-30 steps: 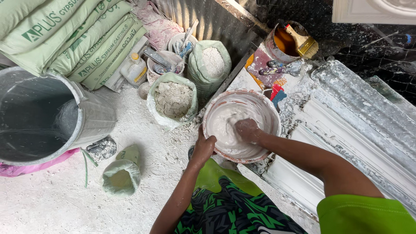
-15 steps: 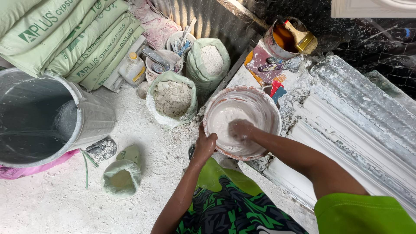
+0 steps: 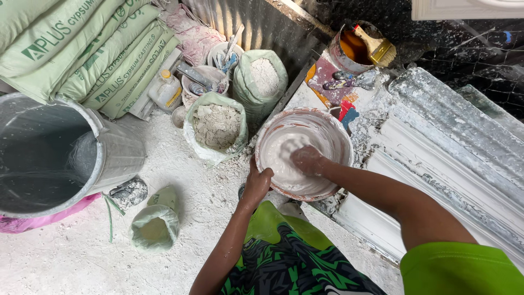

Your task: The person scrapes dried plaster residue from ribbed mold surfaces using a small red scraper, then washes their hands and the scraper at a water tap. They scoop gypsum powder from a bag into a bowl, mix it with water by hand into a slurry, and apply the plaster by hand onto the mold surfaces.

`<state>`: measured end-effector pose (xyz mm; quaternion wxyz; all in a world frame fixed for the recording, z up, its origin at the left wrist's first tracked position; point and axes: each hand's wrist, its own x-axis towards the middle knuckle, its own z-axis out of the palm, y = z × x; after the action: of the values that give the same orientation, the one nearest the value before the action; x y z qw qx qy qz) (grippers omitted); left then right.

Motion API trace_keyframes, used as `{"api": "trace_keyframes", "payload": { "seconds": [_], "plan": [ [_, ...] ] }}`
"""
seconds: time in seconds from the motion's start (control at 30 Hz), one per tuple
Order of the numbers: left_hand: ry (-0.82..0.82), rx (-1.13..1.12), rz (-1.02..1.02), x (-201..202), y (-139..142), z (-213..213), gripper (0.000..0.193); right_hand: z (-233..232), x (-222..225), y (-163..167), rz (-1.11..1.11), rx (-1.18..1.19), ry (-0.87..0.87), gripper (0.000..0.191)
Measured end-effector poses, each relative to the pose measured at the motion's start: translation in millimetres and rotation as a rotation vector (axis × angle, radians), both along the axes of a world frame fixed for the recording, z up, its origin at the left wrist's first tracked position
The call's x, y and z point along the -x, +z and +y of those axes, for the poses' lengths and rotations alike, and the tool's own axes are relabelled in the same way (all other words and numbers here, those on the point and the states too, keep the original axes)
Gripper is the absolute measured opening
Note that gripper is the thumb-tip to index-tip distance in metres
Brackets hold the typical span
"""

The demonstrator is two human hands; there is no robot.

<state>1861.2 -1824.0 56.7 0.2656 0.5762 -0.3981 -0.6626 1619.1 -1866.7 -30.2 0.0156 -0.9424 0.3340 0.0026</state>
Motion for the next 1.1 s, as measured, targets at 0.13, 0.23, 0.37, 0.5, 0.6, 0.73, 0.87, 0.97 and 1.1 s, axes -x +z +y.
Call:
{"api": "trace_keyframes", "payload": {
  "seconds": [0.13, 0.23, 0.37, 0.5, 0.6, 0.73, 0.87, 0.97, 1.1],
  "plan": [
    [0.008, -0.019, 0.039, 0, 4, 1, 0.093, -2, 8, -2, 0.374, -0.506, -0.393, 0.057],
    [0.0, -0.162, 0.047, -1, 10, -1, 0.099, -12, -14, -9, 0.335, -0.511, -0.464, 0.054],
    [-0.016, -0.143, 0.054, -1, 16, -2, 0.095, -2, -48, -12, 0.339, -0.297, -0.418, 0.051],
    [-0.007, -0.094, 0.099, 0, 11, 1, 0.092, 12, -32, 3, 0.215, -0.516, -0.381, 0.023],
    [-0.006, -0.056, 0.127, 0, 4, 2, 0.092, -4, -30, 4, 0.289, -0.492, -0.422, 0.034],
    [-0.014, -0.06, 0.069, 0, -4, 2, 0.091, -18, -64, -11, 0.375, -0.38, -0.629, 0.058],
    [-0.032, -0.056, 0.065, -1, -6, 1, 0.093, 5, -53, -10, 0.144, -0.247, -0.099, 0.009],
    [-0.023, -0.027, 0.087, -1, -5, 2, 0.094, 12, -13, 1, -0.126, 0.098, 0.131, 0.029],
    [-0.023, -0.103, 0.086, -1, -3, 2, 0.1, 5, 18, -4, 0.264, -0.283, -0.324, 0.035]
  ]
}}
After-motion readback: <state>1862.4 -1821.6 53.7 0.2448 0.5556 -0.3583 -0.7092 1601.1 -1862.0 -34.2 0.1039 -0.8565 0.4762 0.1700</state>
